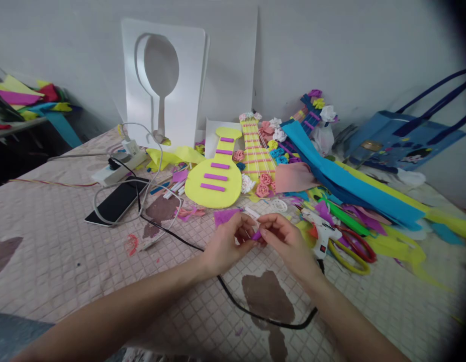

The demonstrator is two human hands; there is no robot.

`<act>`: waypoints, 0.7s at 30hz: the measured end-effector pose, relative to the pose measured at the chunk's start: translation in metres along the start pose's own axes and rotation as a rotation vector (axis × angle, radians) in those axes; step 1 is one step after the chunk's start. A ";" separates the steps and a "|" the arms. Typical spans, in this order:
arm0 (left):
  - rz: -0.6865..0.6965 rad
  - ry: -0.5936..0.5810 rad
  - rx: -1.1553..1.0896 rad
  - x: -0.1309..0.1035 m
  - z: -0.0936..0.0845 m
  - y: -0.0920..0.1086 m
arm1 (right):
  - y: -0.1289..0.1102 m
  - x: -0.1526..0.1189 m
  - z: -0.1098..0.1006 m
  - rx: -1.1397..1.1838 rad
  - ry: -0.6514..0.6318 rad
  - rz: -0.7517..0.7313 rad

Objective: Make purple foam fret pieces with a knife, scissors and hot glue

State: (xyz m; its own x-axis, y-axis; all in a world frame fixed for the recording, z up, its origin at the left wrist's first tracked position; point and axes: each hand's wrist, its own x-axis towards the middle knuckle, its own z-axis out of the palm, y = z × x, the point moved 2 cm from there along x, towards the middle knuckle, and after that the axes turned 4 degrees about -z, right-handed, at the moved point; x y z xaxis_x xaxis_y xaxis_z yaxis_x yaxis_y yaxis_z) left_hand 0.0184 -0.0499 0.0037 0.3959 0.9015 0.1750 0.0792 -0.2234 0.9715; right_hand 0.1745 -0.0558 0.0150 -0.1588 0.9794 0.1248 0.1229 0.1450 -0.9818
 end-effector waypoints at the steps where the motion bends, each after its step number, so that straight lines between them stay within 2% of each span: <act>1: 0.009 -0.009 0.030 0.000 0.000 0.001 | 0.000 0.000 0.000 -0.010 0.001 0.001; 9: 0.053 -0.001 0.100 0.001 -0.005 0.003 | 0.004 -0.003 -0.006 0.114 -0.059 0.036; 16: 0.030 -0.004 0.075 0.002 -0.004 0.000 | 0.015 -0.002 -0.005 0.308 0.008 0.145; 21: 0.036 -0.016 0.047 0.002 -0.002 0.000 | 0.014 -0.001 -0.002 0.321 0.057 0.149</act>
State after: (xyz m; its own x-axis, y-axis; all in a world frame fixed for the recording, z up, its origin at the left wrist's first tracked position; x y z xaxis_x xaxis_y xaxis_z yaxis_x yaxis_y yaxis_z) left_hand 0.0176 -0.0476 0.0041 0.4134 0.8867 0.2069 0.1073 -0.2731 0.9560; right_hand 0.1779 -0.0548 0.0014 -0.1061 0.9941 -0.0245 -0.1746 -0.0429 -0.9837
